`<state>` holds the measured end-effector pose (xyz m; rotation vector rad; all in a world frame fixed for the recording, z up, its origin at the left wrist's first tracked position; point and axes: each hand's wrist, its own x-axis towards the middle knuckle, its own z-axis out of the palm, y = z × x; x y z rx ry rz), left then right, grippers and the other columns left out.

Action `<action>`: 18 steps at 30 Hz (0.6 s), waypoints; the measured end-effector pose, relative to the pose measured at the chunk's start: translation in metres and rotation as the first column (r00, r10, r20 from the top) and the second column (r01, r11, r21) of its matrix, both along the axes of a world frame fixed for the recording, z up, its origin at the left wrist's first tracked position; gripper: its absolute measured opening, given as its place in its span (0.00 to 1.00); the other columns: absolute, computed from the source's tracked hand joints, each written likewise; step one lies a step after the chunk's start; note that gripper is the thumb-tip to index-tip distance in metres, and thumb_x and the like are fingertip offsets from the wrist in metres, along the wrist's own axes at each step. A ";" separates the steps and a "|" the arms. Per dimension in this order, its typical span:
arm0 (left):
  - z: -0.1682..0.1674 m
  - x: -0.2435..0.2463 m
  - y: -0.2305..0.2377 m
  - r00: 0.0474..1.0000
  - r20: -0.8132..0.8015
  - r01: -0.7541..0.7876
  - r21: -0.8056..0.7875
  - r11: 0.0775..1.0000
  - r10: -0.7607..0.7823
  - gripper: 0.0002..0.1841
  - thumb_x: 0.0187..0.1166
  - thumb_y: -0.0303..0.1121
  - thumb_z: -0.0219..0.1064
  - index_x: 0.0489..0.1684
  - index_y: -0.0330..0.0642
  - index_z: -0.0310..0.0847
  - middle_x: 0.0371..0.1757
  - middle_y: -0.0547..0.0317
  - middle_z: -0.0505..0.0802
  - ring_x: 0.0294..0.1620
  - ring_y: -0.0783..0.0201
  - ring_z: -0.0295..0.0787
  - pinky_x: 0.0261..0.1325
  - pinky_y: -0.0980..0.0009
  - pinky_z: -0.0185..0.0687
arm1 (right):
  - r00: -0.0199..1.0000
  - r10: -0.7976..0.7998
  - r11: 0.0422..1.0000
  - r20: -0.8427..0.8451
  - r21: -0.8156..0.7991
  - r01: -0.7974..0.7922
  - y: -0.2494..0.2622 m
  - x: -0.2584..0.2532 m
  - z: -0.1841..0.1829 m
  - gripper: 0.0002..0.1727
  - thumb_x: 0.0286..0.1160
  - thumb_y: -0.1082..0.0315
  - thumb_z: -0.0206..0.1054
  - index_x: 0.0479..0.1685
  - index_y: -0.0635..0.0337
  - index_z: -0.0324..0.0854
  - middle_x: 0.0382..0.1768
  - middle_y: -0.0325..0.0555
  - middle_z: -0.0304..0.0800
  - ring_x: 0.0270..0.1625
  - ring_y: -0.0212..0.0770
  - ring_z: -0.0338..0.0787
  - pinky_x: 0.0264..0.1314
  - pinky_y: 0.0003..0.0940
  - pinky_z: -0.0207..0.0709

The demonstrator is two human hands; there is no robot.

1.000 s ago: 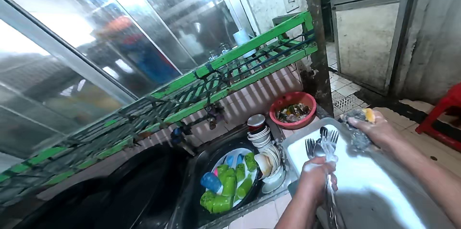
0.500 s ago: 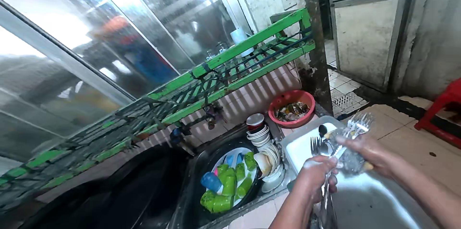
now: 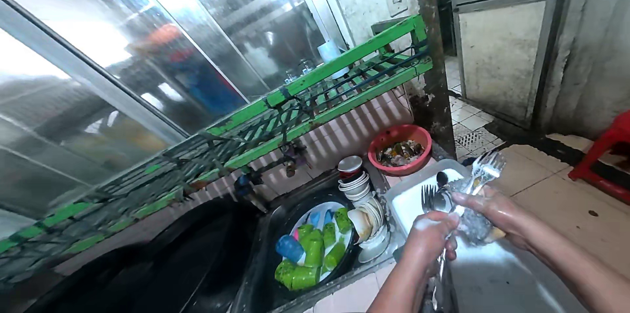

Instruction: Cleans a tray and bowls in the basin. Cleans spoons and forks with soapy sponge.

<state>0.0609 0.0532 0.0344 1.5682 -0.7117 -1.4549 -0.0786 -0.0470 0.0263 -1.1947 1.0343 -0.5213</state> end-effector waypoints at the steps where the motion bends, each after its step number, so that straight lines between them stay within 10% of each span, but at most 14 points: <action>1: 0.001 0.002 0.002 1.000 0.019 0.022 0.011 1.000 -0.022 0.10 0.91 0.35 0.58 0.54 0.37 0.78 0.27 0.63 0.80 0.17 0.73 0.74 0.22 0.78 0.76 | 0.999 0.005 1.000 -0.044 -0.013 -0.005 -0.002 -0.001 0.002 0.21 0.81 0.58 0.71 0.59 0.68 0.79 0.42 0.53 0.91 0.42 0.42 0.92 0.50 0.41 0.87; 7: -0.003 0.001 0.009 0.997 0.000 0.075 0.013 0.997 -0.075 0.12 0.92 0.37 0.57 0.52 0.38 0.79 0.26 0.64 0.80 0.16 0.73 0.73 0.21 0.79 0.74 | 0.973 -0.211 0.977 0.096 0.003 0.212 -0.008 -0.005 0.004 0.22 0.83 0.56 0.67 0.66 0.62 0.78 0.41 0.52 0.91 0.40 0.42 0.92 0.45 0.40 0.88; 11: 0.000 0.004 0.004 0.993 0.062 0.095 0.054 0.994 -0.098 0.11 0.91 0.38 0.60 0.54 0.38 0.79 0.27 0.64 0.79 0.16 0.73 0.72 0.21 0.78 0.74 | 0.997 -0.038 0.996 -0.074 -0.089 0.031 0.002 0.007 -0.008 0.34 0.78 0.56 0.74 0.76 0.66 0.69 0.58 0.60 0.88 0.58 0.49 0.91 0.64 0.49 0.84; 15: -0.002 0.018 0.011 0.989 0.027 0.142 0.051 0.989 -0.143 0.13 0.91 0.40 0.59 0.56 0.40 0.82 0.30 0.66 0.82 0.19 0.74 0.75 0.24 0.78 0.76 | 0.979 -0.096 0.981 -0.182 -0.181 0.063 -0.017 -0.008 0.014 0.26 0.81 0.56 0.70 0.63 0.72 0.77 0.48 0.63 0.89 0.50 0.53 0.90 0.57 0.53 0.82; 18: 0.008 0.037 0.002 0.994 0.056 0.096 -0.010 0.995 -0.095 0.17 0.93 0.44 0.55 0.57 0.39 0.82 0.32 0.65 0.83 0.20 0.74 0.75 0.24 0.78 0.77 | 0.959 0.217 0.966 -0.182 -0.099 -0.238 -0.015 -0.026 0.038 0.17 0.82 0.63 0.69 0.62 0.63 0.78 0.41 0.48 0.90 0.41 0.38 0.91 0.48 0.36 0.86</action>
